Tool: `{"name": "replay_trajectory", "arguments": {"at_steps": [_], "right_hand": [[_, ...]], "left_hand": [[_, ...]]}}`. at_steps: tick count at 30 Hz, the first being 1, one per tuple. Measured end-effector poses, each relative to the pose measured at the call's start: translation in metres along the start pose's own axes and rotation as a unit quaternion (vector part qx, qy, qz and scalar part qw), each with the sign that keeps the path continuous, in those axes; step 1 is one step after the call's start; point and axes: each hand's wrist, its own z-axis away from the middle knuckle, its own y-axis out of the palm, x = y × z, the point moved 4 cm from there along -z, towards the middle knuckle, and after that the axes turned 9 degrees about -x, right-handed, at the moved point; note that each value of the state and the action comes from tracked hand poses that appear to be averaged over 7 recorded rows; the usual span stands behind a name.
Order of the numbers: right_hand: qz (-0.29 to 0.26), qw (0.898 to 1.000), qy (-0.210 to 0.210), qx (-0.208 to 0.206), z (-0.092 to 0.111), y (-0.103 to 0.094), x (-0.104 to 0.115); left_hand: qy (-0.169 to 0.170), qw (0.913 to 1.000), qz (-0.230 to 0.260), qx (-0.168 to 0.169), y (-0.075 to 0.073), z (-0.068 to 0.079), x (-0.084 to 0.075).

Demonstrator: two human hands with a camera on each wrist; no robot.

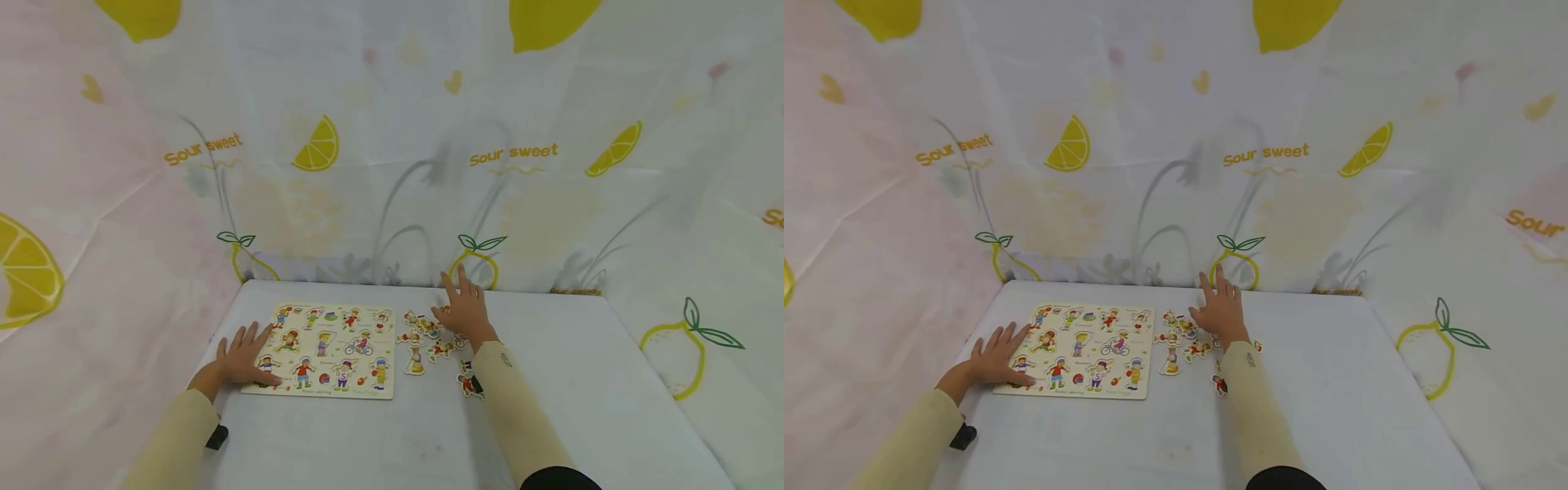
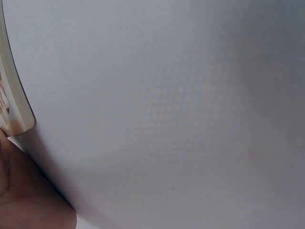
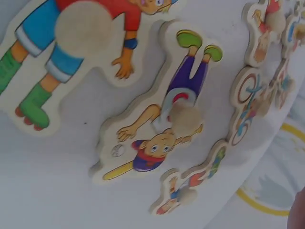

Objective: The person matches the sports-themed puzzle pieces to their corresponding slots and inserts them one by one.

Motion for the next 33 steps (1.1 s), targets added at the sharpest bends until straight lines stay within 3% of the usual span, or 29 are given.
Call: {"name": "replay_trajectory", "arguments": {"at_steps": [8, 16, 22, 33], "right_hand": [[0.011, 0.999, 0.025, 0.017, 0.016, -0.003, -0.047], [0.005, 0.997, 0.069, 0.02, 0.028, -0.007, -0.07], [0.017, 0.998, 0.061, 0.03, 0.028, 0.004, -0.069], [-0.005, 0.998, 0.046, 0.041, 0.024, 0.015, -0.042]], "left_hand": [[-0.003, 0.9999, -0.004, 0.01, -0.008, 0.004, -0.003], [-0.009, 0.9996, -0.024, 0.008, -0.02, 0.01, 0.002], [-0.009, 0.9999, -0.013, 0.004, -0.021, 0.013, -0.001], [-0.001, 1.0, 0.003, 0.003, -0.01, 0.008, -0.015]]}}
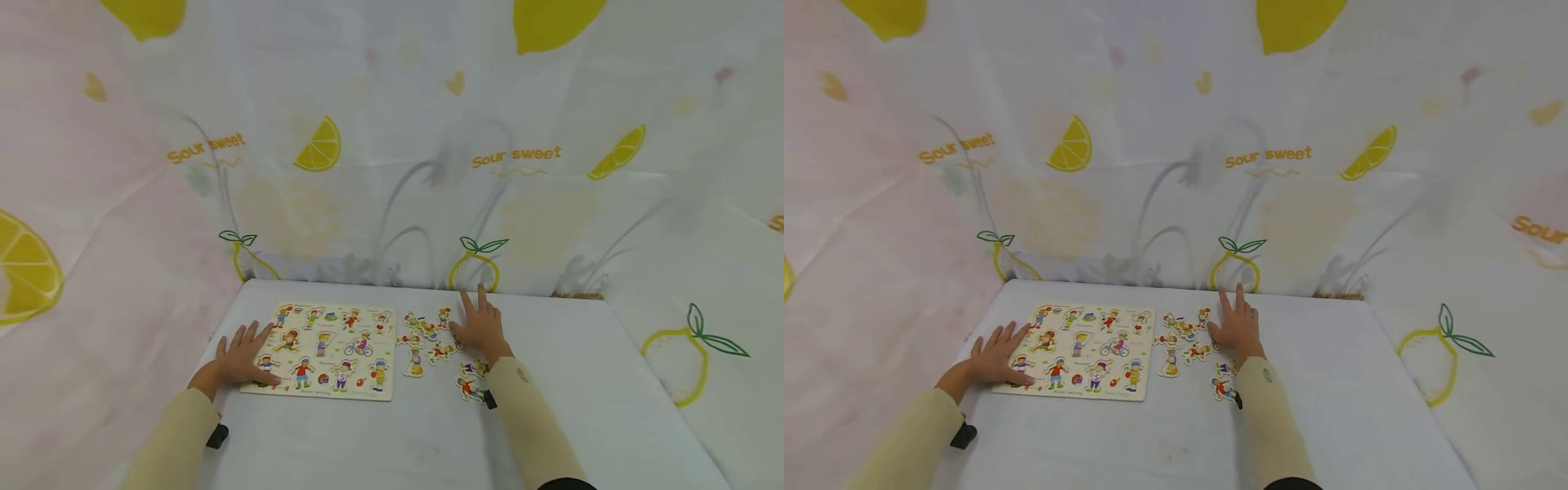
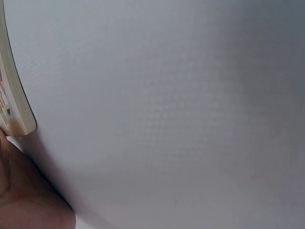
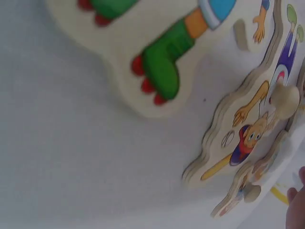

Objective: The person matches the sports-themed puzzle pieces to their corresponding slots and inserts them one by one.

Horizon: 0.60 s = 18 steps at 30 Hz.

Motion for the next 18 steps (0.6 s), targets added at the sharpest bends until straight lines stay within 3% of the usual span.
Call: {"name": "replay_trajectory", "arguments": {"at_steps": [8, 18], "right_hand": [[-0.033, 0.999, 0.008, -0.013, -0.001, 0.007, 0.018], [-0.072, 0.996, 0.04, -0.021, -0.006, 0.019, 0.027]], "left_hand": [[-0.014, 0.9999, 0.004, 0.0, 0.003, 0.005, 0.002], [-0.018, 0.9998, 0.004, 0.007, 0.002, 0.0, 0.001]]}}
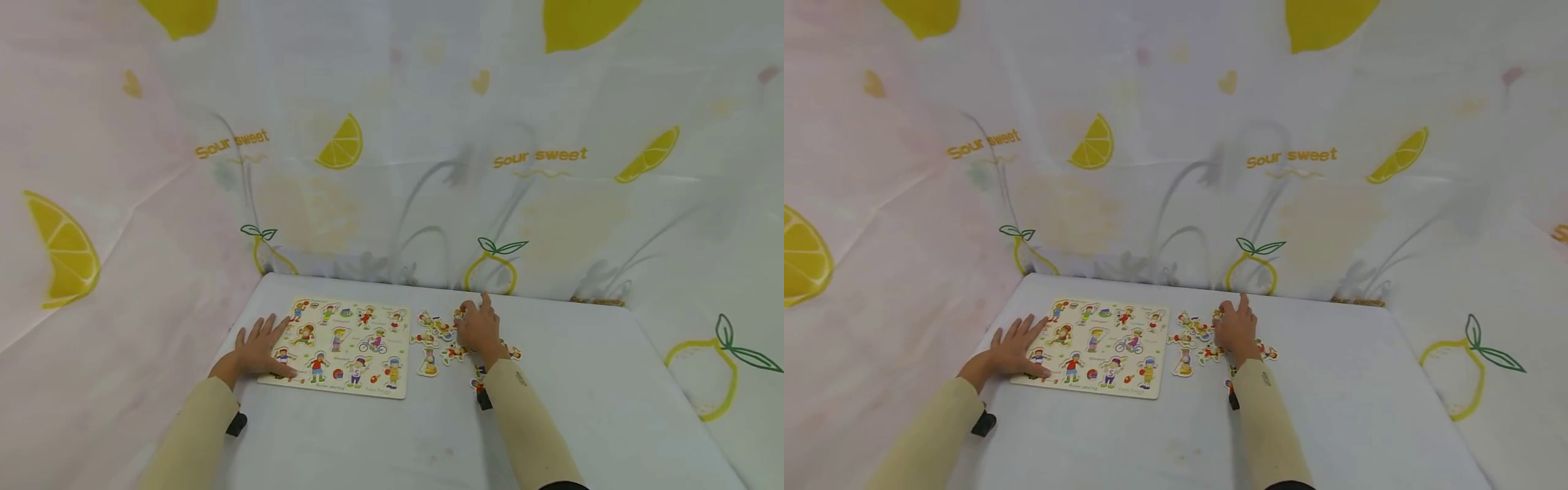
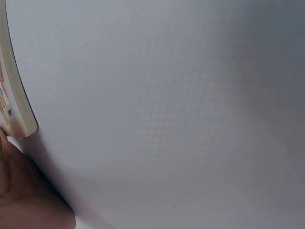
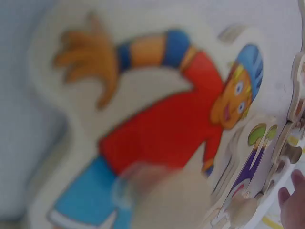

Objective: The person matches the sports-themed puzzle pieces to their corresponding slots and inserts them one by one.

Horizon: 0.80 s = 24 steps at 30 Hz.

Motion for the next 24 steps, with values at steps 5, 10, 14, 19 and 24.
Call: {"name": "replay_trajectory", "arguments": {"at_steps": [5, 10, 14, 19, 24], "right_hand": [[-0.01, 1.0, 0.016, 0.002, -0.003, -0.002, 0.005], [-0.01, 1.0, 0.024, 0.005, -0.005, 0.0, 0.005], [-0.017, 1.0, 0.024, 0.002, -0.005, -0.001, 0.003], [-0.003, 1.0, 0.01, -0.005, -0.005, 0.0, 0.005], [0.007, 1.0, -0.006, -0.022, -0.003, 0.0, 0.005]], "left_hand": [[0.0, 1.0, -0.002, 0.001, 0.0, -0.003, 0.002], [0.001, 1.0, -0.004, -0.007, 0.006, -0.008, 0.009], [0.002, 0.9999, -0.004, -0.011, 0.01, -0.01, 0.013], [0.003, 0.9999, -0.008, -0.015, 0.01, -0.009, 0.013], [0.002, 0.9999, -0.008, -0.006, 0.006, -0.003, 0.007]]}}
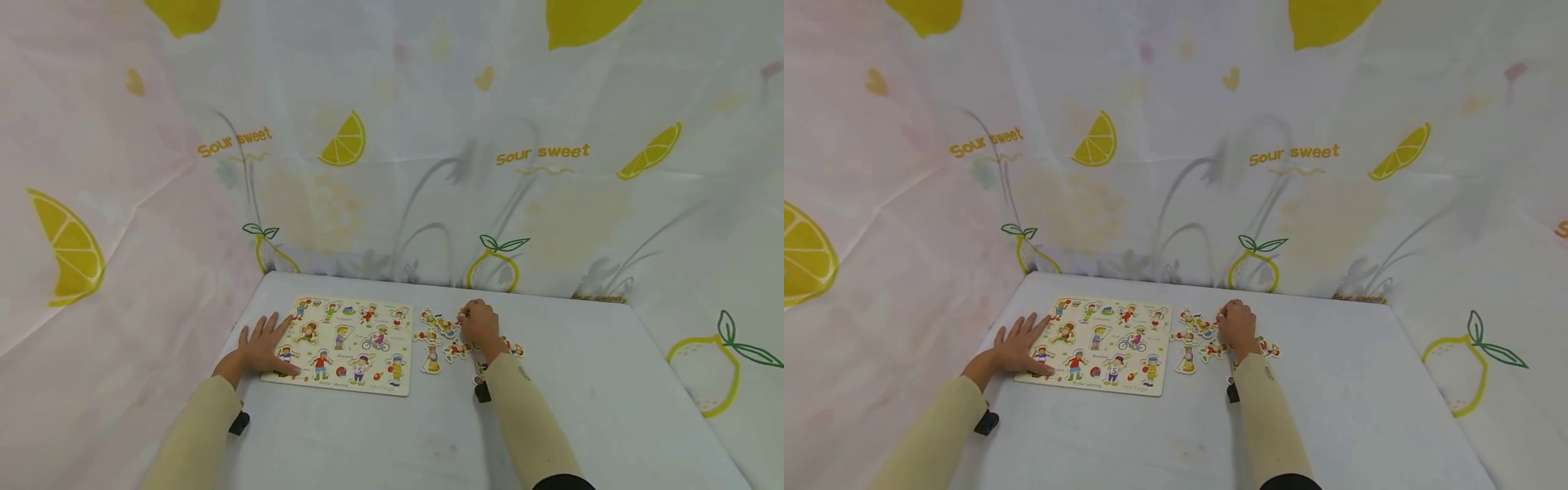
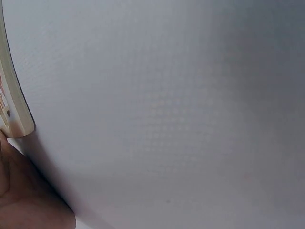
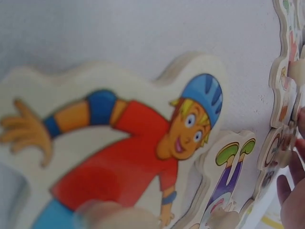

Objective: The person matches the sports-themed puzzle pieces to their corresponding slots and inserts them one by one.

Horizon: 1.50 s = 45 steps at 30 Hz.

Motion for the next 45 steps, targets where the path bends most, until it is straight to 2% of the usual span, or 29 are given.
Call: {"name": "replay_trajectory", "arguments": {"at_steps": [7, 10, 15, 18, 23, 27, 31, 34, 36, 39, 45], "right_hand": [[-0.029, 0.999, 0.035, -0.025, -0.002, -0.005, -0.005], [-0.035, 0.998, 0.037, -0.04, -0.005, -0.007, -0.004], [-0.056, 0.997, 0.038, -0.03, -0.013, -0.002, 0.006], [-0.076, 0.996, 0.034, -0.039, -0.021, 0.005, 0.017], [-0.106, 0.992, 0.015, -0.062, -0.033, 0.017, 0.053], [-0.145, 0.988, 0.015, -0.055, -0.039, 0.03, 0.096], [-0.19, 0.981, -0.01, -0.043, -0.04, 0.05, 0.138], [-0.213, 0.976, -0.04, -0.033, -0.037, 0.066, 0.16], [-0.224, 0.973, -0.056, -0.029, -0.033, 0.075, 0.173], [-0.241, 0.969, -0.058, -0.02, -0.027, 0.082, 0.189], [-0.215, 0.975, -0.055, -0.001, -0.013, 0.093, 0.228]], "left_hand": [[0.006, 0.9998, 0.019, 0.007, -0.006, 0.005, -0.012], [0.005, 0.9999, 0.011, 0.012, -0.006, 0.004, -0.015], [0.005, 0.9999, 0.009, 0.011, -0.008, 0.0, -0.018], [0.002, 0.9999, 0.011, 0.011, -0.009, -0.004, -0.019], [0.001, 0.9999, 0.001, 0.012, -0.01, -0.009, -0.015], [0.0, 1.0, -0.003, 0.002, -0.013, -0.007, -0.01], [-0.004, 0.9999, 0.007, -0.006, -0.014, -0.001, -0.008], [-0.005, 0.9998, 0.019, -0.004, -0.01, -0.001, -0.01], [-0.008, 0.9999, 0.009, -0.001, -0.005, -0.002, -0.01], [-0.006, 1.0, -0.002, -0.001, -0.002, -0.003, -0.009], [-0.008, 0.9999, -0.009, -0.003, -0.002, 0.003, -0.007]]}}
